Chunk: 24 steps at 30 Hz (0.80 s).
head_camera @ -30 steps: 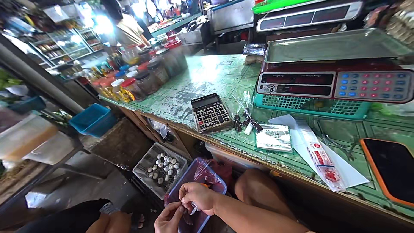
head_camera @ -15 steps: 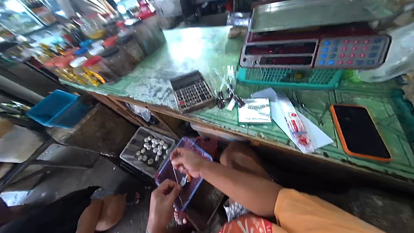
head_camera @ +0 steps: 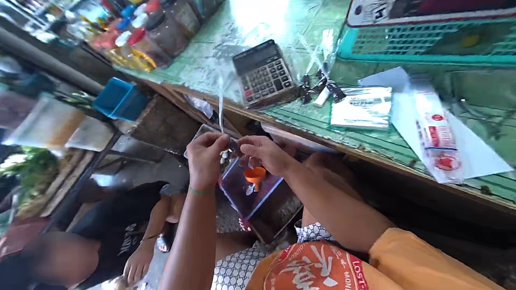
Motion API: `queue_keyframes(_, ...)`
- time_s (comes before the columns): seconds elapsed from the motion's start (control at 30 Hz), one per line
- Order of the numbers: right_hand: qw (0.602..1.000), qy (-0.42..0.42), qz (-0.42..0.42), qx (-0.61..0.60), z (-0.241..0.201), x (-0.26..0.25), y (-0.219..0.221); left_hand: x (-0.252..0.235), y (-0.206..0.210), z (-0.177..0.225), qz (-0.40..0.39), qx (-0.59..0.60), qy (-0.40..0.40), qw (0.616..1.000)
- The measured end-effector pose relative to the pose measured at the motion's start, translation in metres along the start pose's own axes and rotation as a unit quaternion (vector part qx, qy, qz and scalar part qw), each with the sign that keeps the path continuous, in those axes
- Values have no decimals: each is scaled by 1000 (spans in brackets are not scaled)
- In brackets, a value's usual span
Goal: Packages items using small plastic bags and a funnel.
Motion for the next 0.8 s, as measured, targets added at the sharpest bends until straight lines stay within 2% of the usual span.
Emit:
queue_keyframes(0.07,1000,-15,14,2,0,1,7,-5,6,-4,-4,9,-6,1000)
queue_keyframes(0.23,998,-21,59,-6,11,3,11,-4,18,-20,32,125,-45,991)
queue_keyframes(0.43,998,11,58,-28,6,3,11,-10,13,-15,49,182,-79,979)
queue_keyframes(0.5,998,2,59,-36,4,2,12,-9,9,-16,24,163,-76,983)
queue_keyframes(0.6,996,-37,72,-34,-3,5,4,-3,19,-16,-25,24,-43,998)
queue_keyframes(0.7,992,-69,38,-95,2,2,4,-3,31,24,-1,-54,59,997)
queue_keyframes(0.77,995,-42,-3,-91,15,-1,10,-15,45,72,-12,-87,115,989)
queue_keyframes(0.8,998,-13,-15,-66,22,-1,12,-23,61,95,-41,-90,132,986)
Point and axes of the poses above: each hand's wrist, its own x-axis away from the middle knuckle, its own y-axis out of the palm, z = x × y, the point moved 6 cm from there along -x, towards the middle knuckle, and after that the axes turned 11 degrees about -y, right-handed, at the moved point
